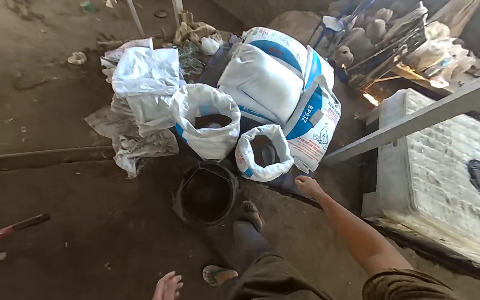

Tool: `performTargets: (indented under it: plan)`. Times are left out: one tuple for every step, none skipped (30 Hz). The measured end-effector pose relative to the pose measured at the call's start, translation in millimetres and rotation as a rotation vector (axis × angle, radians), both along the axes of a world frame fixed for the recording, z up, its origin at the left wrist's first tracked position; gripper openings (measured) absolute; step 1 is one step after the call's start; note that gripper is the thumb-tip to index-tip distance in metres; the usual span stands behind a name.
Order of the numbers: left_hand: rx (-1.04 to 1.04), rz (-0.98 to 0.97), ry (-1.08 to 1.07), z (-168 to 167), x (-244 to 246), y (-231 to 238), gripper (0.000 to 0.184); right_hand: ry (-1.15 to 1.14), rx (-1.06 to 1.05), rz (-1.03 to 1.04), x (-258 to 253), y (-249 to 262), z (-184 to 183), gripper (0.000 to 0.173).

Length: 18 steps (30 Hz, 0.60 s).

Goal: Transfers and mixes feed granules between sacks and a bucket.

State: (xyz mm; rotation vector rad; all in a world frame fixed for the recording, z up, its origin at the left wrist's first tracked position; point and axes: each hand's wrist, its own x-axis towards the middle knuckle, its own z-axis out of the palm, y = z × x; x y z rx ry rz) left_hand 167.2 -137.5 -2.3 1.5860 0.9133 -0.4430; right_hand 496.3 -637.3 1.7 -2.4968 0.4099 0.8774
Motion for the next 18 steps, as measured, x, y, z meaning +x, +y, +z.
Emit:
performTargets:
  plan:
    - [-0.018, -0.049, -0.012, -2, 28, -21, 0.044, -0.028, -0.01, 0.03, 29, 3, -8, 0.042]
    - [-0.046, -0.098, -0.022, -6, 58, -43, 0.043, -0.035, -0.016, 0.059, 59, 8, -17, 0.043]
    - [-0.077, -0.144, -0.027, -13, 92, -64, 0.044, -0.027, -0.02, 0.091, 91, 12, -31, 0.044]
    - [-0.109, -0.177, -0.021, -22, 128, -85, 0.044, -0.015, -0.027, 0.125, 123, 17, -49, 0.044]
    - [-0.147, -0.197, -0.011, -34, 166, -107, 0.046, -0.014, -0.036, 0.151, 154, 21, -75, 0.044]
    - [-0.194, -0.2, -0.005, -50, 207, -129, 0.05, -0.031, -0.046, 0.167, 185, 22, -108, 0.044]
    - [-0.235, -0.185, -0.01, -68, 249, -151, 0.057, -0.053, -0.06, 0.175, 217, 21, -144, 0.047]
    - [-0.272, -0.159, -0.007, -87, 290, -171, 0.065, -0.068, -0.075, 0.18, 243, 18, -183, 0.051]
    - [-0.305, -0.131, 0.008, -107, 330, -188, 0.074, -0.073, -0.09, 0.163, 264, 13, -222, 0.056]
    - [-0.322, -0.106, 0.016, -130, 367, -206, 0.08, -0.054, -0.104, 0.133, 281, 5, -256, 0.06]
    - [-0.32, -0.083, 0.01, -155, 399, -221, 0.084, -0.009, -0.128, 0.108, 298, -2, -280, 0.062]
    - [-0.313, -0.052, 0.0, -178, 426, -233, 0.084, 0.042, -0.136, 0.081, 313, -6, -298, 0.062]
    - [-0.308, -0.013, -0.002, -197, 445, -240, 0.082, 0.093, -0.132, 0.038, 319, -9, -320, 0.063]
    - [-0.315, 0.038, 0.0, -212, 459, -245, 0.078, 0.145, -0.119, -0.02, 321, -13, -344, 0.069]
    - [-0.32, 0.083, 0.013, -222, 470, -248, 0.077, 0.147, -0.141, -0.073, 324, -18, -367, 0.073]
    - [-0.322, 0.111, 0.03, -227, 477, -252, 0.078, 0.119, -0.146, -0.101, 325, -21, -380, 0.074]
    - [-0.317, 0.121, 0.044, -227, 482, -255, 0.08, 0.081, -0.129, -0.091, 324, -21, -379, 0.073]
    - [-0.307, 0.12, 0.06, -223, 482, -259, 0.084, 0.008, -0.097, -0.032, 321, -20, -369, 0.07]
